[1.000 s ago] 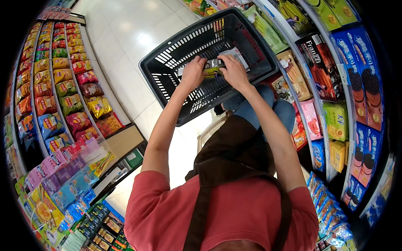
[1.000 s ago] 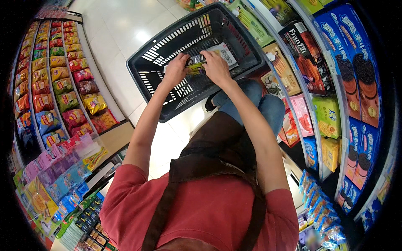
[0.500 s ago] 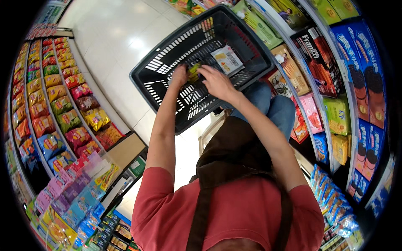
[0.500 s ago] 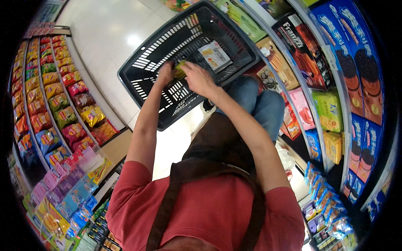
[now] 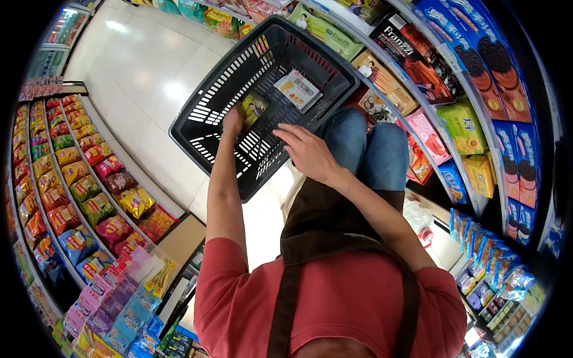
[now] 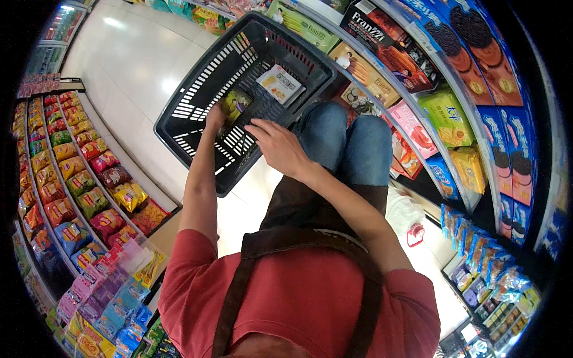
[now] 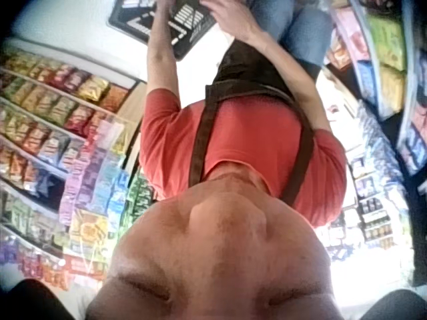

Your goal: The person restocks snack items on a supermarket shelf. They repeatedly pick packaged snacks from a black shopping basket and place them onto the shelf, then adjust the items to align them neatly. The person handles multiple snack packages one at a time and continues the process until the basket is empty.

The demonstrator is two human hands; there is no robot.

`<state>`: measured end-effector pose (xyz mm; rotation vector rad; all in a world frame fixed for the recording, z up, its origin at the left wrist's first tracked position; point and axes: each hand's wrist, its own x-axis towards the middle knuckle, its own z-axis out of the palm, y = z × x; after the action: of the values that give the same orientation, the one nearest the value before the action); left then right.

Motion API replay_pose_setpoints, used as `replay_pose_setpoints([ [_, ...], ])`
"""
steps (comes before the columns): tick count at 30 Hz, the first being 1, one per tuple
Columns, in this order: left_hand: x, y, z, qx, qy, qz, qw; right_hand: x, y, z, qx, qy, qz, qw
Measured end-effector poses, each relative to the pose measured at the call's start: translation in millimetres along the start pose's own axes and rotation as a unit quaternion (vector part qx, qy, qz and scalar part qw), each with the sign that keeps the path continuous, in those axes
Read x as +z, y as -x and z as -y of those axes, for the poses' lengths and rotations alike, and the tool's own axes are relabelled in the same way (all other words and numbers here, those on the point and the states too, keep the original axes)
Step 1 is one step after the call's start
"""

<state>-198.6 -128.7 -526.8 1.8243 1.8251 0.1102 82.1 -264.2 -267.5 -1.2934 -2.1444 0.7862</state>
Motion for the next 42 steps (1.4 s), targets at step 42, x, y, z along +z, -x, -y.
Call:
replay_pose_setpoints([
  [42, -87.8, 286.8, -243.9, 0.291, 0.196, -0.09, 0.932, 41.0, 115.9, -22.6, -0.038, 0.234, 0.24, 0.941],
])
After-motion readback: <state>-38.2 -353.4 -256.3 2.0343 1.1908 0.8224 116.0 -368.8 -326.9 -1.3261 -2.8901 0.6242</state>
